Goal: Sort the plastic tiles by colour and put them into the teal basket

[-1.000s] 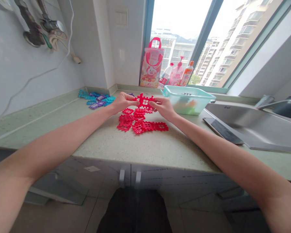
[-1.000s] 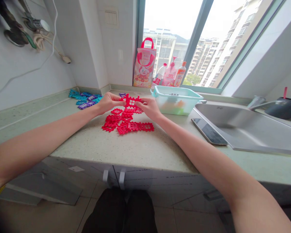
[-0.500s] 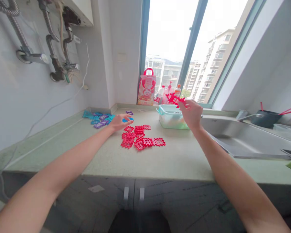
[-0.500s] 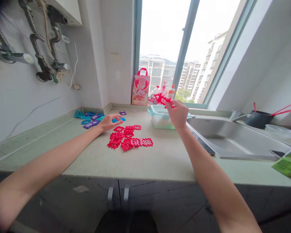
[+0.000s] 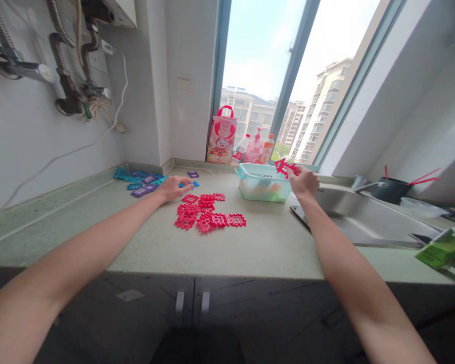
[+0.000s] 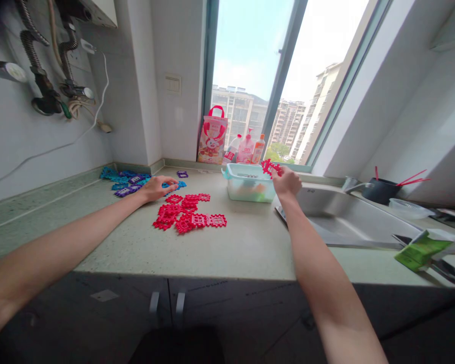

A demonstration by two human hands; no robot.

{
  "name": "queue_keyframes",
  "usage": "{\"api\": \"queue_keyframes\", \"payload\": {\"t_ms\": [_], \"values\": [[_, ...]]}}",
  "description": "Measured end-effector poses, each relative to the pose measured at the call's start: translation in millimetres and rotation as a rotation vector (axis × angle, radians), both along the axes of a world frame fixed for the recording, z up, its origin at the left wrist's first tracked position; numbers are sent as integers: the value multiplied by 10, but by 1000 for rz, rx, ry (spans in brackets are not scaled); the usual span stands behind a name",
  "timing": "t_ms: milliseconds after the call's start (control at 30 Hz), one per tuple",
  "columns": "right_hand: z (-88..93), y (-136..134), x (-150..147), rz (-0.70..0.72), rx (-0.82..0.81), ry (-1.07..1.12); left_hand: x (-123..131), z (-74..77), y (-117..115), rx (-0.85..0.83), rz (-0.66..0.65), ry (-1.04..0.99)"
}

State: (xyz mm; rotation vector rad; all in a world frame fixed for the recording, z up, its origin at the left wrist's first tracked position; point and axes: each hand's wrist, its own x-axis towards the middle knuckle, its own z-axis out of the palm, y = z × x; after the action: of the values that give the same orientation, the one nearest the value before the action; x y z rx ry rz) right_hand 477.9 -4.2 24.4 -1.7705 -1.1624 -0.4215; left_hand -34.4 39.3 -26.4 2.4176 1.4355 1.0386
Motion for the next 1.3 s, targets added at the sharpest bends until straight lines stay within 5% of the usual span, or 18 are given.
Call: {"api": "queue_keyframes", "payload": {"t_ms": [267,533,667,1000,1300], "values": [[149,-31,-37,76,334,-89,-19,-11,34,18,21,112],[190,-215,-628,538,461,-424,44,7,-23,57,-18,219],[114,-350,-1032,809,232,-451,106,76,-89,83,-92,287],[75,-509,-1317,1278,-905,-267,343,153,-263,-76,-265,369],[93,-609,-1334,1198,-984,-428,458,211,-431,-128,-285,406]]}}
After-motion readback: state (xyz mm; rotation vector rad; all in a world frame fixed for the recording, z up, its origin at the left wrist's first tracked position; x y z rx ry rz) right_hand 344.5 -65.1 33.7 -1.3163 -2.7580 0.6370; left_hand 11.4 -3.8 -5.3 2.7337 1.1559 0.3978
